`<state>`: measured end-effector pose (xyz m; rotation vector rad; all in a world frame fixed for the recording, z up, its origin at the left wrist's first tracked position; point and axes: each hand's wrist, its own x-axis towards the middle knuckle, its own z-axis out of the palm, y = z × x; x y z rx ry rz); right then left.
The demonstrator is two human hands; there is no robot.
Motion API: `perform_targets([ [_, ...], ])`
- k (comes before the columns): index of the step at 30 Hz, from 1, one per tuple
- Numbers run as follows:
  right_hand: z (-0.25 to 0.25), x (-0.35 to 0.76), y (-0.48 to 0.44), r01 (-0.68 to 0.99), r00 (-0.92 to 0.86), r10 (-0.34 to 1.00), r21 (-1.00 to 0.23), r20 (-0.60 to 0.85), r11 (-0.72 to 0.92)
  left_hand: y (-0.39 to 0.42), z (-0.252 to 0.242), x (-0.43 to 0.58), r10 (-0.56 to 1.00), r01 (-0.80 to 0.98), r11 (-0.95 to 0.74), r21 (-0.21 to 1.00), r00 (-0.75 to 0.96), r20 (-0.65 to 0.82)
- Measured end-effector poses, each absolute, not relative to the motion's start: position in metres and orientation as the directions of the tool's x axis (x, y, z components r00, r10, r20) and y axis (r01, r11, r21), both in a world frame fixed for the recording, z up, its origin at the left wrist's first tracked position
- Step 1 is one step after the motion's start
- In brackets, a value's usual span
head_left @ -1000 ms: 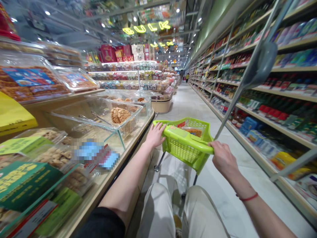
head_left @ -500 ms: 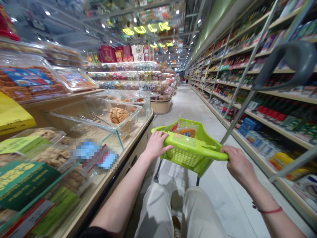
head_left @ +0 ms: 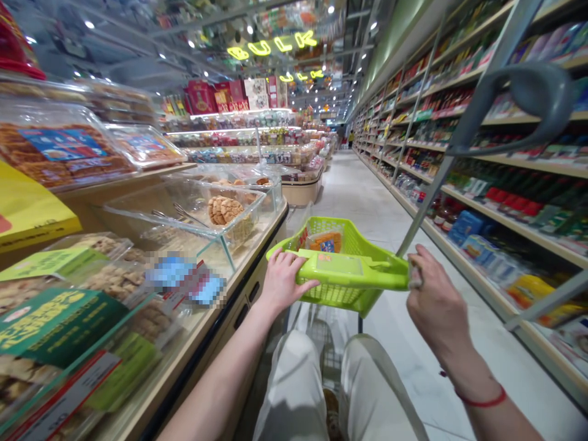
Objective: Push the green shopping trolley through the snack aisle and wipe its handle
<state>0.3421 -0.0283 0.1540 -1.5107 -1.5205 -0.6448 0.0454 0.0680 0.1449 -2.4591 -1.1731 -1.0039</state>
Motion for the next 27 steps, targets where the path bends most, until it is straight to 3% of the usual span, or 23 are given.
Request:
perform_targets([
  [4,0.136,0.322,-0.02,0.958,0.115,0.544,-0.237,0.831,0.159,0.06,0.143,0.041,0.581,0.741,-0.663,0.104,0.423,0.695],
  [11,0.123,0.278,-0.006,0.928,-0.182,0.501,-0.02,0.846,0.372,0.059,0.142,0.032,0.596,0.737,-0.661,0.142,0.4,0.697],
  [15,0.126,0.281,-0.009,0.92,-0.246,0.474,0.05,0.845,0.388,0.056,0.144,0.031,0.61,0.747,-0.649,0.143,0.398,0.685],
  [22,0.116,0.32,-0.03,0.97,-0.112,0.504,-0.016,0.856,0.242,0.048,0.145,0.036,0.593,0.727,-0.669,0.155,0.397,0.7],
  [27,0.121,0.282,-0.028,0.942,-0.174,0.55,-0.025,0.817,0.335,0.048,0.146,0.034,0.596,0.72,-0.675,0.161,0.404,0.694],
])
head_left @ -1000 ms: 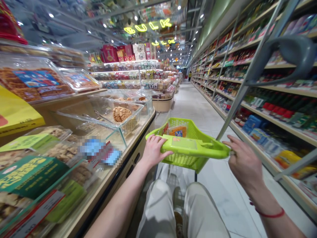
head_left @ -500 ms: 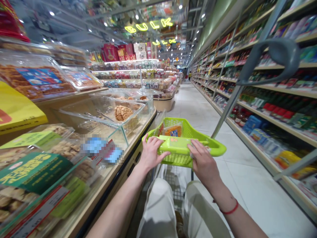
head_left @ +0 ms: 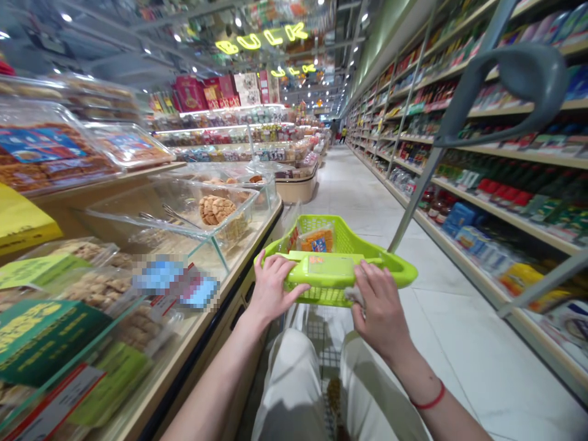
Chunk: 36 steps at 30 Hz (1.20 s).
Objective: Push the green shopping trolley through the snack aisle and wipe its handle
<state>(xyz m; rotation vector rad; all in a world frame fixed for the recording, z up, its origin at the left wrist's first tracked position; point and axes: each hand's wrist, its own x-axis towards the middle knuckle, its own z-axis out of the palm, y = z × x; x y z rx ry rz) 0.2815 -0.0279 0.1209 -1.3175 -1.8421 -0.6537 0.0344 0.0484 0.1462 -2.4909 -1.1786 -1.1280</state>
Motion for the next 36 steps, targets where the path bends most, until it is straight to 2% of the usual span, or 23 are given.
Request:
perform_targets([
  [6,0.127,0.294,-0.022,0.907,-0.262,0.479,0.045,0.838,0.418,0.043,0.149,0.033,0.584,0.708,-0.687,0.165,0.401,0.706],
  [11,0.122,0.337,-0.034,0.945,-0.191,0.428,0.048,0.884,0.322,0.027,0.147,0.043,0.6,0.699,-0.691,0.182,0.415,0.684],
  [14,0.123,0.341,-0.037,0.954,-0.154,0.414,0.026,0.897,0.298,0.029,0.158,0.039,0.614,0.667,-0.704,0.243,0.399,0.681],
  [16,0.126,0.338,-0.036,0.944,-0.166,0.411,0.024,0.896,0.33,0.048,0.177,0.03,0.633,0.662,-0.669,0.339,0.269,0.726],
  [18,0.128,0.337,-0.033,0.929,-0.18,0.417,0.014,0.891,0.37,0.081,0.204,0.021,0.659,0.71,-0.529,0.465,-0.002,0.752],
  [19,0.129,0.337,-0.032,0.922,-0.182,0.419,0.007,0.89,0.387,0.101,0.218,0.019,0.699,0.772,-0.422,0.475,-0.056,0.712],
  [20,0.129,0.338,-0.031,0.915,-0.184,0.417,-0.001,0.89,0.404,0.124,0.231,0.019,0.772,0.849,-0.295,0.438,-0.057,0.632],
  [21,0.129,0.339,-0.031,0.907,-0.184,0.414,-0.008,0.891,0.422,0.146,0.241,0.022,0.871,0.92,-0.179,0.349,-0.017,0.491],
  [22,0.129,0.34,-0.03,0.899,-0.184,0.41,-0.016,0.893,0.437,0.168,0.246,0.029,0.916,0.937,-0.155,0.312,0.018,0.401],
  [27,0.128,0.344,-0.03,0.878,-0.168,0.413,-0.055,0.895,0.476,0.239,0.224,0.078,0.985,0.97,-0.17,0.173,0.163,0.053],
  [30,0.128,0.343,-0.03,0.875,-0.169,0.418,-0.058,0.893,0.48,0.256,0.21,0.092,0.98,0.973,-0.19,0.128,0.196,-0.039],
  [36,0.125,0.343,-0.029,0.879,-0.152,0.421,-0.073,0.894,0.47,0.264,0.221,0.09,0.971,0.984,-0.133,0.122,0.154,-0.183],
])
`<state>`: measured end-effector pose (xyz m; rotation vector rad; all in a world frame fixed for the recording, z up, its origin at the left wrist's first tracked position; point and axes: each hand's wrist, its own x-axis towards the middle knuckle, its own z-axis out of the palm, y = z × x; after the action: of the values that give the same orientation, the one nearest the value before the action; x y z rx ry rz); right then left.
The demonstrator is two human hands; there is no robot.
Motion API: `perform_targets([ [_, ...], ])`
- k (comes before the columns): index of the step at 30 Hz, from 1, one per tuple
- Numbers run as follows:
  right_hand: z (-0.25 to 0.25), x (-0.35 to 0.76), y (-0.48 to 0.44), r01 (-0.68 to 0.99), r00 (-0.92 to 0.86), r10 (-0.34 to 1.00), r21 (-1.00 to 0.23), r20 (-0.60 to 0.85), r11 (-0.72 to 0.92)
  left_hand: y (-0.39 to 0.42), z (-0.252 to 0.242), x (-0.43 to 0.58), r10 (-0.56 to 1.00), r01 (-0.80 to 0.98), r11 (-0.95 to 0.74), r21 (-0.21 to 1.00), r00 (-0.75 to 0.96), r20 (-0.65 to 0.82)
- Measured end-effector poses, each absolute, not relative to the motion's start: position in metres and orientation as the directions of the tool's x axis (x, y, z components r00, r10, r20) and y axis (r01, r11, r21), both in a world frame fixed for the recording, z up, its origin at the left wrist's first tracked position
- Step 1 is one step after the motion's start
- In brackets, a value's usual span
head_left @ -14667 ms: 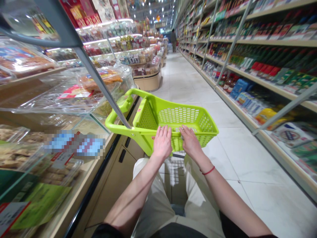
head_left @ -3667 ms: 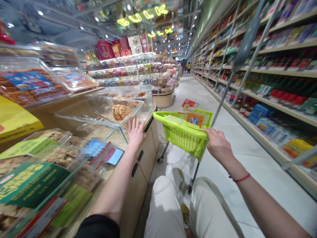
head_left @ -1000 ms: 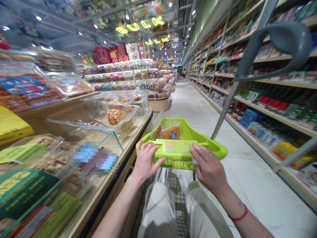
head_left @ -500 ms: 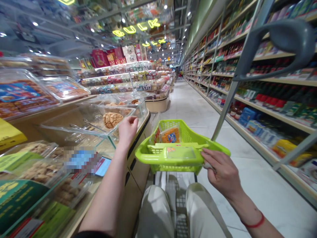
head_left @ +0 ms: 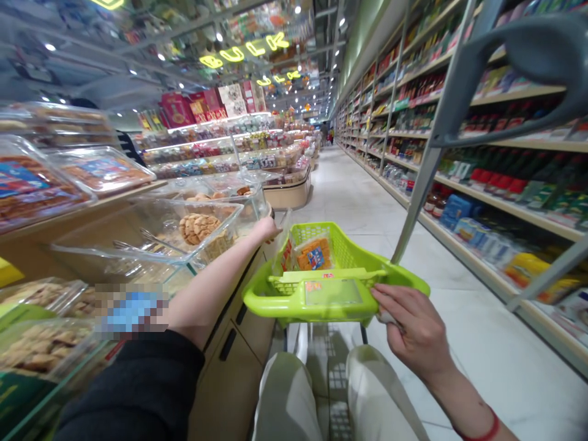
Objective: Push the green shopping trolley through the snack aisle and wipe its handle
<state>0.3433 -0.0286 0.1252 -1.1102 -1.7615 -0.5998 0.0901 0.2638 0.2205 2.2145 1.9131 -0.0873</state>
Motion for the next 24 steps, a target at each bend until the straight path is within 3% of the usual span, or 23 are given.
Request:
perform_targets([
  [3,0.124,0.344,-0.028,0.879,-0.151,0.438,-0.082,0.886,0.469,0.25,0.216,0.095,0.965,0.988,-0.119,0.097,0.138,-0.224],
  [6,0.123,0.345,-0.028,0.883,-0.163,0.438,-0.067,0.884,0.465,0.241,0.228,0.103,0.982,0.988,-0.127,0.084,0.137,-0.131],
  [13,0.124,0.347,-0.026,0.881,-0.196,0.405,-0.021,0.893,0.472,0.241,0.37,0.06,0.966,0.986,-0.091,0.142,0.052,0.254],
  [15,0.125,0.346,-0.025,0.884,-0.194,0.396,-0.015,0.898,0.467,0.238,0.409,0.026,0.903,0.961,-0.072,0.267,-0.05,0.426],
  [17,0.125,0.346,-0.024,0.889,-0.19,0.393,-0.013,0.9,0.458,0.231,0.435,-0.013,0.734,0.904,-0.018,0.427,-0.277,0.62],
  [18,0.125,0.346,-0.024,0.89,-0.188,0.392,-0.012,0.901,0.455,0.226,0.442,-0.033,0.676,0.893,0.013,0.45,-0.339,0.654],
  [24,0.124,0.347,-0.023,0.89,-0.175,0.382,-0.02,0.908,0.455,0.192,0.417,-0.114,0.614,0.805,0.162,0.571,-0.535,0.58],
])
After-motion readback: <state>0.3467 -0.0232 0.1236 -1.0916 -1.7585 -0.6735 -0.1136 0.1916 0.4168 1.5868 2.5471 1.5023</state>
